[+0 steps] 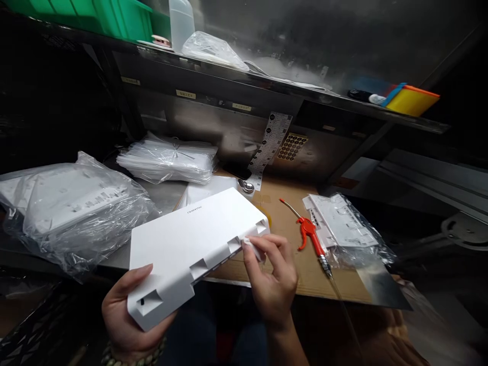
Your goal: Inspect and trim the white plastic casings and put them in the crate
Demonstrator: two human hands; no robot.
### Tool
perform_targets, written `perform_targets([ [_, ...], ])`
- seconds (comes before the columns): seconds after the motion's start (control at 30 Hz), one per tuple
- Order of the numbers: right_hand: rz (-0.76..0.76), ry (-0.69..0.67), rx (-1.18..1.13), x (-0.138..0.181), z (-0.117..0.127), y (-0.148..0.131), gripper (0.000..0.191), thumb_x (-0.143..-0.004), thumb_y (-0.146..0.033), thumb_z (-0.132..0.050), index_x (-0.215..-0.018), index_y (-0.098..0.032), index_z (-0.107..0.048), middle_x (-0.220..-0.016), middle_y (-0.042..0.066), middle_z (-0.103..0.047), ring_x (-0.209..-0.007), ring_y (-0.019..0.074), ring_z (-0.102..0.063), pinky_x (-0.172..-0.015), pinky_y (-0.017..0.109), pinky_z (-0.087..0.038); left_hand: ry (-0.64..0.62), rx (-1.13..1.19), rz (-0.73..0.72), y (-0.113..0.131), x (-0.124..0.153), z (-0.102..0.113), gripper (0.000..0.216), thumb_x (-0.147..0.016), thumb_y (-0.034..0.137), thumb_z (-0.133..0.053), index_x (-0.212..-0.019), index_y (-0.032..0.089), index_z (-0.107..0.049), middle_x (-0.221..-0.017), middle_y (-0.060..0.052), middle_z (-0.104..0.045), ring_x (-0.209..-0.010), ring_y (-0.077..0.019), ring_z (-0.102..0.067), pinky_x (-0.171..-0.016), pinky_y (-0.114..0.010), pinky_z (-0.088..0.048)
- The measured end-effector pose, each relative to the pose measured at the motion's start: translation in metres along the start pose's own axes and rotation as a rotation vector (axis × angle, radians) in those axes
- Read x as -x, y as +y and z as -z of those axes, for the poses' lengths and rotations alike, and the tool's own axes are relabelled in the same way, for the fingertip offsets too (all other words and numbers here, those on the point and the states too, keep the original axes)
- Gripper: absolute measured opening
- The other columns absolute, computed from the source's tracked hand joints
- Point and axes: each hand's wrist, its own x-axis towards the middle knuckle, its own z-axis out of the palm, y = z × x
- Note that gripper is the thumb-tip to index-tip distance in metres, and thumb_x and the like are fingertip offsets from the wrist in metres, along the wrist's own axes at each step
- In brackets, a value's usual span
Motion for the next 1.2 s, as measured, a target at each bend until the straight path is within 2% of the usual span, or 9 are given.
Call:
perform_targets([
  [0.13,-0.046,-0.079,-0.128,0.012,0.009,0.005,0.019,-0.089,-0.013,-0.071,-0.104,-0.025,-0.075,-0.095,0.002,-0.062,-0.086,0.0147,-0.062,-0.074,0.027,-0.052,-0.183,0.093,-0.068,-0.004,-0.005,0.007,0.052,-0.088,0.031,-0.07,-0.138,0.04,-0.063,-0.116,0.003,-0.077,-0.104,-0.0276,-0.075,-0.092,-0.037,-0.061],
  [0.23,-0.213,0.168,-0.145,0.011,0.025,0.021,0.008,-0.089,-0.023,-0.074,-0.097,-0.024,-0.074,-0.096,0.001,-0.064,-0.092,0.0152,-0.062,-0.081,0.028,-0.05,-0.492,0.14,0.014,-0.003,-0.013,0.02,0.053,-0.094,0.061,-0.059,-0.142,0.038,-0.059,-0.137,0.001,-0.067,-0.129,-0.0288,-0.062,-0.111,-0.043,-0.049],
  [0.37,-0.575,0.357,-0.369,0.0,0.037,0.045,0.026,-0.091,-0.045,-0.072,-0.099,-0.02,-0.069,-0.096,0.002,-0.07,-0.093,0.0171,-0.067,-0.091,0.036,-0.051,-0.724,0.1,0.119,-0.002,-0.016,0.035,0.075,-0.084,0.085,-0.047,-0.142,0.04,-0.059,-0.141,0.004,-0.065,-0.13,-0.0285,-0.063,-0.12,-0.045,-0.038],
  [0.5,-0.843,0.189,-0.619,0.001,0.035,0.049,0.037,-0.089,-0.055,-0.07,-0.102,-0.021,-0.065,-0.099,0.006,-0.076,-0.087,0.0206,-0.073,-0.081,0.038,-0.058,-0.567,0.113,0.236,-0.005,-0.009,0.043,0.08,-0.076,0.092,-0.046,-0.136,0.042,-0.063,-0.134,0.009,-0.07,-0.119,-0.0182,-0.07,-0.112,-0.028,-0.044],
  [0.63,-0.974,0.14,-0.627,0.009,0.031,0.041,0.041,-0.085,-0.058,-0.073,-0.102,-0.023,-0.062,-0.085,0.001,-0.074,-0.068,0.0173,-0.069,-0.063,0.03,-0.056,-0.375,-0.016,0.214,-0.007,-0.006,0.045,0.079,-0.07,0.095,-0.05,-0.121,0.04,-0.075,-0.111,0.009,-0.08,-0.107,-0.024,-0.075,-0.11,-0.035,-0.048],
  [0.73,-0.987,0.109,-0.629,0.013,0.03,0.037,0.04,-0.085,-0.058,-0.073,-0.101,-0.023,-0.061,-0.083,-0.001,-0.073,-0.064,0.0155,-0.067,-0.059,0.026,-0.053,-0.342,-0.135,0.21,-0.008,-0.006,0.043,0.078,-0.065,0.096,-0.056,-0.113,0.038,-0.078,-0.094,0.005,-0.082,-0.112,-0.0288,-0.073,-0.108,-0.043,-0.05],
  [0.87,-0.999,0.089,-0.645,0.014,0.031,0.034,0.04,-0.086,-0.057,-0.073,-0.105,-0.023,-0.063,-0.084,-0.002,-0.073,-0.066,0.0146,-0.066,-0.058,0.025,-0.051,-0.255,-0.072,0.176,-0.011,-0.005,0.041,0.07,-0.069,0.092,-0.057,-0.109,0.039,-0.079,-0.094,0.006,-0.082,-0.107,-0.0251,-0.075,-0.103,-0.037,-0.053],
  [1.1,-0.989,0.064,-0.656,0.012,0.031,0.032,0.039,-0.088,-0.057,-0.071,-0.105,-0.023,-0.062,-0.085,-0.002,-0.072,-0.067,0.015,-0.065,-0.059,0.025,-0.05,-0.235,-0.101,0.157,-0.013,-0.009,0.051,0.069,-0.068,0.089,-0.063,-0.116,0.042,-0.076,-0.088,0.009,-0.082,-0.077,-0.0219,-0.079,-0.097,-0.034,-0.057],
  [1.2,-0.942,0.048,-0.648,0.014,0.033,0.034,0.037,-0.09,-0.057,-0.068,-0.1,-0.023,-0.059,-0.087,-0.001,-0.072,-0.068,0.0148,-0.065,-0.059,0.025,-0.049,-0.174,-0.279,0.166,0.0,-0.017,0.057,0.075,-0.06,0.083,-0.077,-0.121,0.04,-0.073,-0.076,0.004,-0.08,-0.095,-0.0302,-0.078,-0.095,-0.04,-0.059],
])
